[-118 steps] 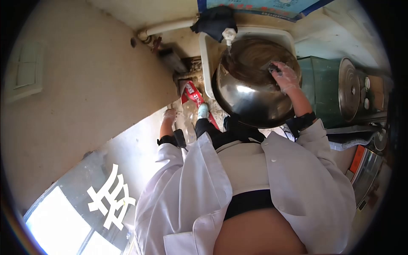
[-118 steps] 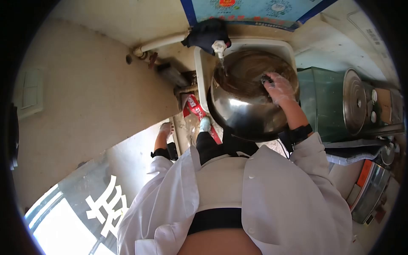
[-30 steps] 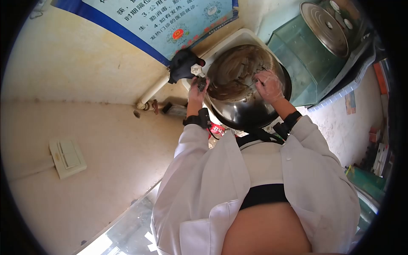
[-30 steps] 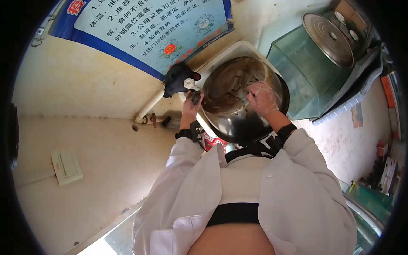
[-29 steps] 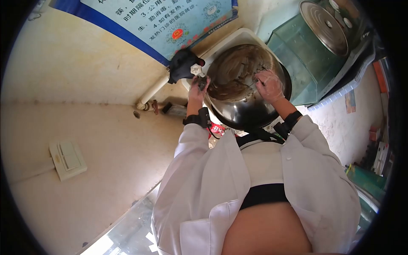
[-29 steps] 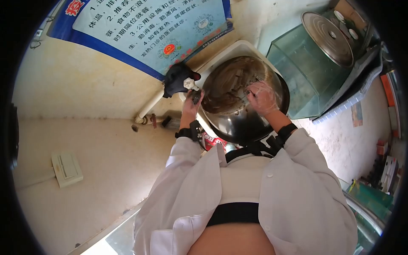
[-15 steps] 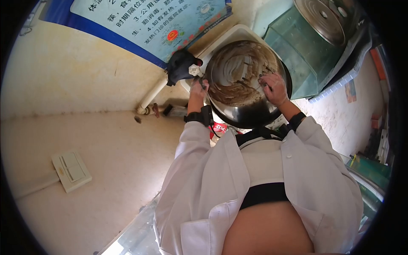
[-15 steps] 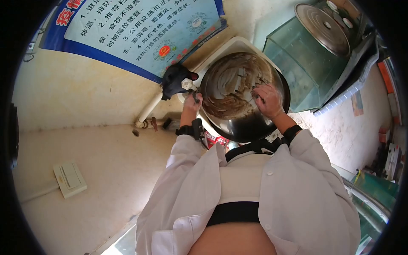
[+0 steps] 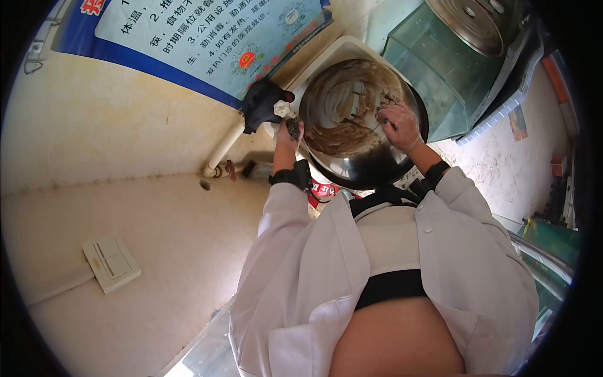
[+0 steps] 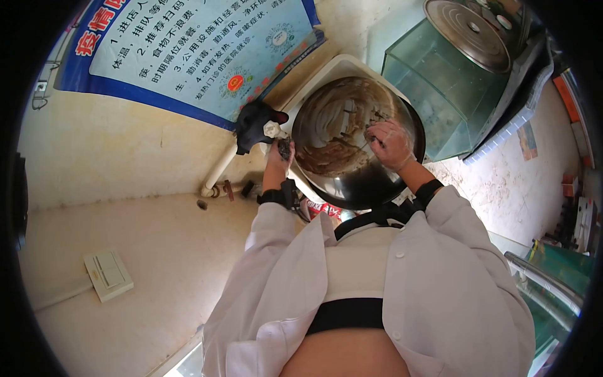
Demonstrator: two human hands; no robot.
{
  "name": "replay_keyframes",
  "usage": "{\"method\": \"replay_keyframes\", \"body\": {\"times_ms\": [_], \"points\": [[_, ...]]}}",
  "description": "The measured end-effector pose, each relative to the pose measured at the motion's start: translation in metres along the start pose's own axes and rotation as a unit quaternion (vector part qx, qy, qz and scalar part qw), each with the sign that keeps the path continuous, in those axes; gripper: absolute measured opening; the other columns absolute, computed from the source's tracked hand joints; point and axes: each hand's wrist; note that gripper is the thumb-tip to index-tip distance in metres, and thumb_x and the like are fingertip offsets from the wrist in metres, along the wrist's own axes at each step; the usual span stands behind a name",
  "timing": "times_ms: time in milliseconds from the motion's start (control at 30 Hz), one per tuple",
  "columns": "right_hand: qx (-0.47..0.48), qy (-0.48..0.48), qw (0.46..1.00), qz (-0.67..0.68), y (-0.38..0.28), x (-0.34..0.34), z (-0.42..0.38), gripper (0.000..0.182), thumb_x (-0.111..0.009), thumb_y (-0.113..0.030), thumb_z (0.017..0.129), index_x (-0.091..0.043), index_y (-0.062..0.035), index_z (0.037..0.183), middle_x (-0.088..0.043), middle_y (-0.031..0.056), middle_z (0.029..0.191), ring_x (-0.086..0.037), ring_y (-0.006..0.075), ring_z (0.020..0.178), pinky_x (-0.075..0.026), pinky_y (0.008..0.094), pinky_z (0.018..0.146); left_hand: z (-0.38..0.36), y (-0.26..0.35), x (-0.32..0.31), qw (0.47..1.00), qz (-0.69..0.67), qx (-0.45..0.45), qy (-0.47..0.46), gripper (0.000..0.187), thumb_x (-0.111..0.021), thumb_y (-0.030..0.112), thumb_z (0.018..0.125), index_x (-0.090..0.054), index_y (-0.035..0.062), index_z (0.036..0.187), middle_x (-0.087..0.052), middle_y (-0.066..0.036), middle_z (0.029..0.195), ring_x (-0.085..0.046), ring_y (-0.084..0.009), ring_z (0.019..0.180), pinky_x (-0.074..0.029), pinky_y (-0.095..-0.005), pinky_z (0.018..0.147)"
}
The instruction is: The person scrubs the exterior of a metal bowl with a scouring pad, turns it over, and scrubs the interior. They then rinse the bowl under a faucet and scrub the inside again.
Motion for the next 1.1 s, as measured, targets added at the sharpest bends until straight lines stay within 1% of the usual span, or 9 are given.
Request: {"method": "replay_keyframes", "body": {"times_ms": [333, 400, 500, 700, 833, 900, 967, 1033, 1100], "points": [[-0.001, 0.001, 1.000, 0.010, 0.000, -0.003, 0.001, 0.025, -0.049, -0.010, 0.062, -0.058, -0.0043, 0.085, -0.058, 0.0115, 0.089, -0.053, 0.0271, 0.089, -0.034, 0.0395, 0.087, -0.010, -0.030, 0.066, 0.979, -0.045, -0.116, 0.163, 0.036, -0.036, 0.035, 0.085, -0.050, 0.0023, 0.092, -0.057, -0.013, 0.084, -0.055, -0.0313, 0.077, -0.047, -0.0424, 0.067], [0.002, 0.007, 1.000, 0.004, -0.003, 0.002, 0.004, 0.024, -0.050, -0.010, 0.062, -0.058, -0.0048, 0.084, -0.058, 0.0114, 0.088, -0.053, 0.0262, 0.089, -0.035, 0.0387, 0.087, -0.007, -0.031, 0.064, 0.974, -0.023, -0.202, 0.098, 0.042, -0.036, 0.037, 0.085, -0.044, 0.0019, 0.107, -0.051, -0.016, 0.102, -0.052, -0.0320, 0.087, -0.043, -0.0446, 0.075], [0.005, 0.012, 1.000, -0.003, -0.007, 0.000, 0.004, 0.023, -0.051, -0.009, 0.062, -0.058, -0.0052, 0.083, -0.059, 0.0113, 0.087, -0.053, 0.0252, 0.088, -0.037, 0.0379, 0.086, -0.003, -0.019, 0.055, 0.983, -0.123, -0.134, 0.016, 0.041, -0.038, 0.036, 0.084, -0.038, 0.0045, 0.111, -0.045, -0.014, 0.111, -0.045, -0.0322, 0.098, -0.038, -0.0435, 0.084], [0.014, 0.002, 1.000, -0.009, -0.005, -0.001, 0.004, 0.024, -0.050, -0.009, 0.062, -0.058, -0.0049, 0.083, -0.059, 0.0109, 0.087, -0.053, 0.0252, 0.088, -0.036, 0.0385, 0.086, 0.002, -0.033, 0.057, 0.949, 0.215, -0.177, 0.145, 0.034, -0.042, 0.030, 0.081, -0.043, 0.0055, 0.104, -0.048, -0.013, 0.090, -0.048, -0.0264, 0.083, -0.040, -0.0387, 0.077], [0.021, -0.007, 1.000, -0.006, -0.003, 0.000, 0.006, 0.024, -0.050, -0.010, 0.062, -0.058, -0.0049, 0.084, -0.059, 0.0099, 0.087, -0.054, 0.0250, 0.088, -0.036, 0.0385, 0.086, 0.002, -0.058, 0.053, 0.900, 0.369, -0.010, 0.230, 0.031, -0.042, 0.026, 0.083, -0.056, 0.0066, 0.102, -0.056, -0.011, 0.104, -0.053, -0.0259, 0.094, -0.043, -0.0362, 0.077], [0.014, -0.022, 1.000, -0.010, 0.001, 0.003, 0.005, 0.022, -0.049, -0.010, 0.063, -0.058, -0.0047, 0.083, -0.058, 0.0102, 0.089, -0.053, 0.0260, 0.089, -0.036, 0.0392, 0.085, -0.021, -0.085, 0.037, 0.549, 0.788, -0.073, 0.269, 0.031, -0.045, 0.019, 0.081, -0.052, 0.0076, 0.108, -0.053, -0.013, 0.108, -0.051, -0.0264, 0.099, -0.043, -0.0348, 0.080], [0.005, -0.030, 1.000, -0.006, -0.004, 0.001, 0.008, 0.021, -0.048, -0.010, 0.063, -0.057, -0.0045, 0.081, -0.058, 0.0104, 0.091, -0.052, 0.0271, 0.090, -0.035, 0.0398, 0.085, -0.019, -0.090, 0.046, 0.490, 0.831, -0.080, 0.252, 0.031, -0.044, 0.014, 0.080, -0.050, 0.0092, 0.110, -0.052, -0.013, 0.110, -0.049, -0.0258, 0.103, -0.041, -0.0329, 0.083], [0.016, -0.005, 0.999, -0.040, -0.010, 0.002, 0.012, 0.019, -0.052, -0.010, 0.064, -0.057, -0.0057, 0.082, -0.058, 0.0080, 0.092, -0.052, 0.0236, 0.091, -0.036, 0.0386, 0.086, 0.008, -0.100, 0.092, 0.554, 0.784, -0.193, 0.202, 0.030, -0.042, 0.013, 0.080, -0.049, 0.0070, 0.108, -0.054, -0.012, 0.105, -0.051, -0.0261, 0.099, -0.042, -0.0331, 0.081], [0.025, -0.010, 0.999, -0.034, -0.010, 0.003, 0.019, 0.018, -0.053, -0.009, 0.064, -0.057, -0.0057, 0.082, -0.058, 0.0079, 0.093, -0.052, 0.0240, 0.092, -0.036, 0.0383, 0.086, -0.019, -0.109, 0.064, 0.559, 0.780, -0.174, 0.222, 0.028, -0.042, 0.012, 0.080, -0.049, 0.0062, 0.107, -0.055, -0.011, 0.101, -0.052, -0.0265, 0.096, -0.042, -0.0330, 0.080]]}}
Point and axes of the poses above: each hand's wrist, its own z-axis towards the middle knuckle, its own x-axis out of the back of the hand, y = z × x
